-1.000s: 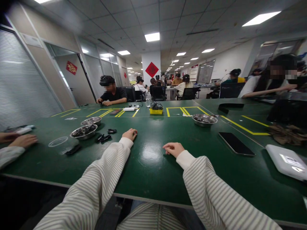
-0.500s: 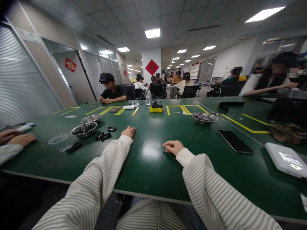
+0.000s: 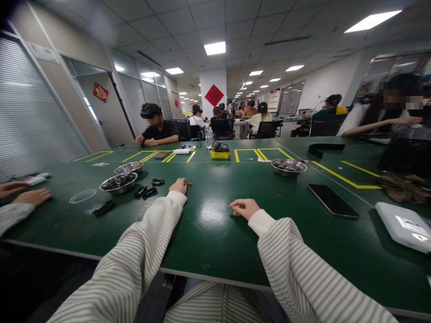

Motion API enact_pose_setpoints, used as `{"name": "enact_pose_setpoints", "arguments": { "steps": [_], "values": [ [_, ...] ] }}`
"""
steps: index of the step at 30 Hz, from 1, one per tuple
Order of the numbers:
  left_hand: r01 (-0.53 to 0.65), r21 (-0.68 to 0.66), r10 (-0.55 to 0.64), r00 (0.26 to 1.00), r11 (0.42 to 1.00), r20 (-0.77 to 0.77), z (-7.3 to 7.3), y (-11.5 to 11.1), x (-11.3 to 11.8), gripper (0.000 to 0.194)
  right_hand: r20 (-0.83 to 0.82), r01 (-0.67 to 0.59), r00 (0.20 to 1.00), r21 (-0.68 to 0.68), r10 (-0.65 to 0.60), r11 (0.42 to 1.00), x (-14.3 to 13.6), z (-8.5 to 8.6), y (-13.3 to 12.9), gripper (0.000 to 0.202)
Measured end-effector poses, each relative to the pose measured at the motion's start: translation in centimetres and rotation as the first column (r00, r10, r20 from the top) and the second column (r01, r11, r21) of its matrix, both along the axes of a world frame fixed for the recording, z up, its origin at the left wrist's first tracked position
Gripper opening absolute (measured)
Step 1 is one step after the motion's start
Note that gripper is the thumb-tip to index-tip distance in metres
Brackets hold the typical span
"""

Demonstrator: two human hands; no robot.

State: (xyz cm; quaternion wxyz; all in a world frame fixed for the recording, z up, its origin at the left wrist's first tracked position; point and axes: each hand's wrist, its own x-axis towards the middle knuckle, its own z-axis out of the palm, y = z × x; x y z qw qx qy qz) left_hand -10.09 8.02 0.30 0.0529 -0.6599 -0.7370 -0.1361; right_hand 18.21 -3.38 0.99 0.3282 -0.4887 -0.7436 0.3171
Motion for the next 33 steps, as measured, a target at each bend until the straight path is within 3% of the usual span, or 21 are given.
{"name": "enact_pose_setpoints", "arguments": {
  "steps": [9,13,16,20,33],
  "values": [
    [0.062,0.061,-0.061,0.998,0.996,-0.009,-0.4,0.3,-0.3,0.027,0.007,-0.012,1.000,-0.008,0.012,1.000,0.0,0.0,0.0,0.024],
    [0.178,0.156,-0.171,0.983,0.971,-0.063,-0.4,0.3,-0.4,0.031,0.010,-0.008,1.000,-0.013,0.008,1.000,0.0,0.0,-0.1,0.024],
    [0.245,0.114,-0.240,0.969,0.963,-0.056,-0.2,0.4,-0.3,0.024,0.010,-0.008,1.000,-0.004,0.009,1.000,0.0,0.0,0.0,0.024],
    [0.216,0.060,-0.217,0.976,0.975,0.012,-0.1,0.8,-0.2,0.017,0.015,-0.010,1.000,0.005,0.010,1.000,0.0,0.0,-0.1,0.022],
    [0.112,0.065,-0.116,0.991,0.992,0.067,0.0,1.9,-0.8,0.017,0.036,-0.024,0.999,0.025,0.023,0.999,0.3,-0.5,0.3,0.025]
  ]
}}
